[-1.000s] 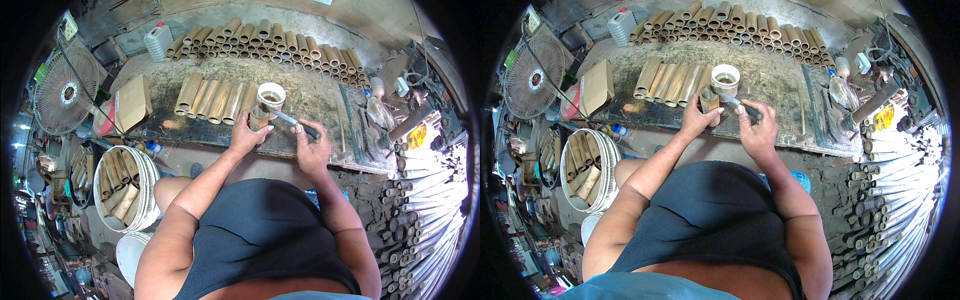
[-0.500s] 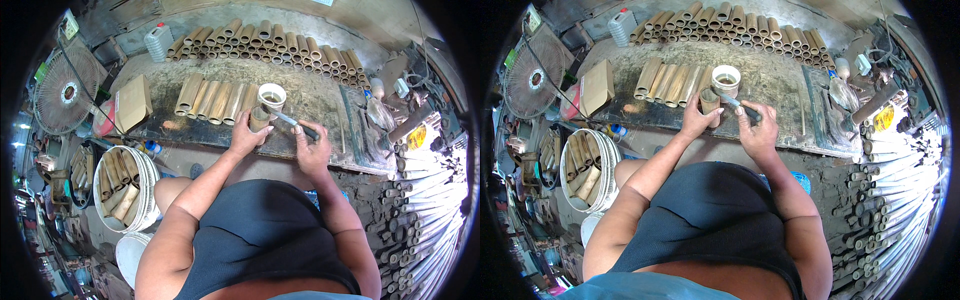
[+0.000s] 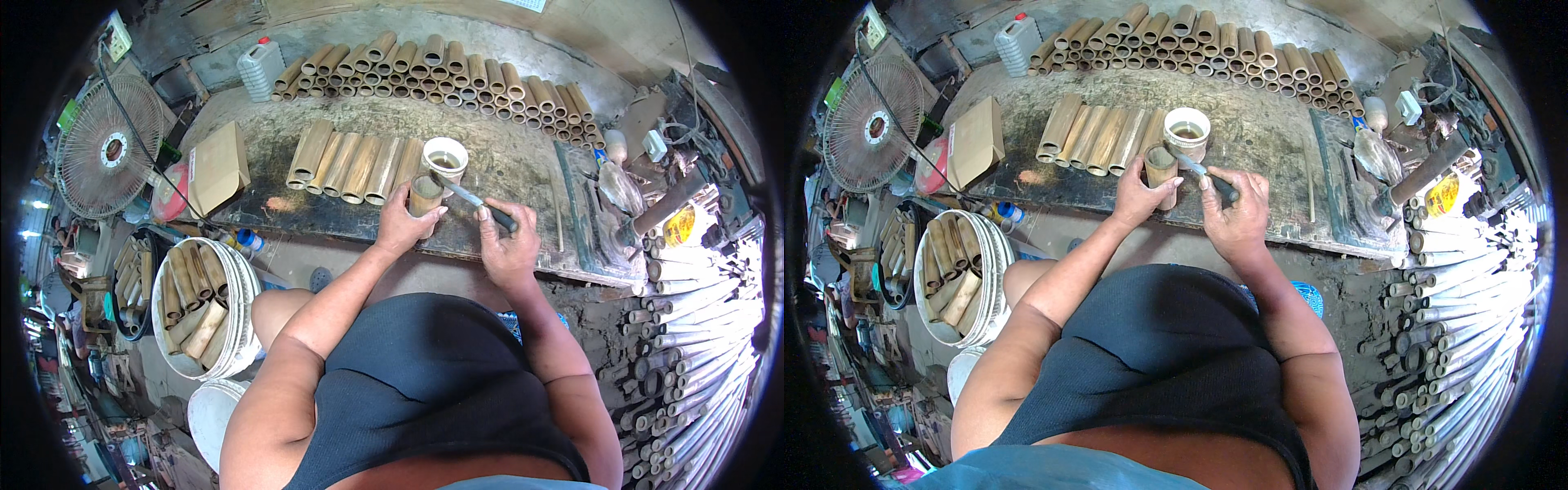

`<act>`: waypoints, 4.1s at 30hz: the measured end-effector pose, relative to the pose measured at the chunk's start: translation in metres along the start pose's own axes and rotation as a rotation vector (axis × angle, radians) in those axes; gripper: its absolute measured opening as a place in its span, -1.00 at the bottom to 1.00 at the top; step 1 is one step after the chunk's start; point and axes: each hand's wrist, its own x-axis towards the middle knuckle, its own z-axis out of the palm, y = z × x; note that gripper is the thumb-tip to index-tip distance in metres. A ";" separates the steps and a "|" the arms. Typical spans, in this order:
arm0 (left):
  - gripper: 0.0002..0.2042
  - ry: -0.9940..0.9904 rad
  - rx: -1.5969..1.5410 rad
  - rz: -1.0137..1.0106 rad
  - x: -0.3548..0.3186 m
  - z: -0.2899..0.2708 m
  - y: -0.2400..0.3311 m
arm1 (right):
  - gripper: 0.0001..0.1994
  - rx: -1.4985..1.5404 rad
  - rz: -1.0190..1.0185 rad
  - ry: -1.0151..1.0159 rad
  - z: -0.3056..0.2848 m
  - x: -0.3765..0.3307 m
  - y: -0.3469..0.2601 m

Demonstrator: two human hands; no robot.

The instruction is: The person repeatedly picks up short bamboo tubes, inserts a metal rod into each tube, and rotates the rod to smooth the interior surface. Finished tubes are placed into a white bucket beside the workbench.

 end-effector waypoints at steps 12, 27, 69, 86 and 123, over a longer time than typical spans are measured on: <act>-0.32 0.066 0.044 0.111 -0.002 0.000 -0.005 | -0.80 0.099 0.105 0.060 -0.015 0.008 -0.005; -0.29 -0.178 0.425 0.550 -0.012 -0.028 -0.029 | -0.82 -0.065 -0.028 -0.321 -0.039 0.008 -0.001; -0.32 -0.127 0.310 0.616 -0.036 -0.010 -0.052 | -0.81 0.054 -0.022 -0.350 -0.042 -0.041 -0.006; -0.33 -0.115 0.255 0.623 -0.039 -0.011 -0.044 | -0.83 0.050 -0.070 -0.313 -0.043 -0.046 -0.018; -0.27 -0.154 0.255 0.633 -0.047 -0.007 -0.048 | -0.85 -0.003 -0.123 -0.292 -0.043 -0.051 -0.033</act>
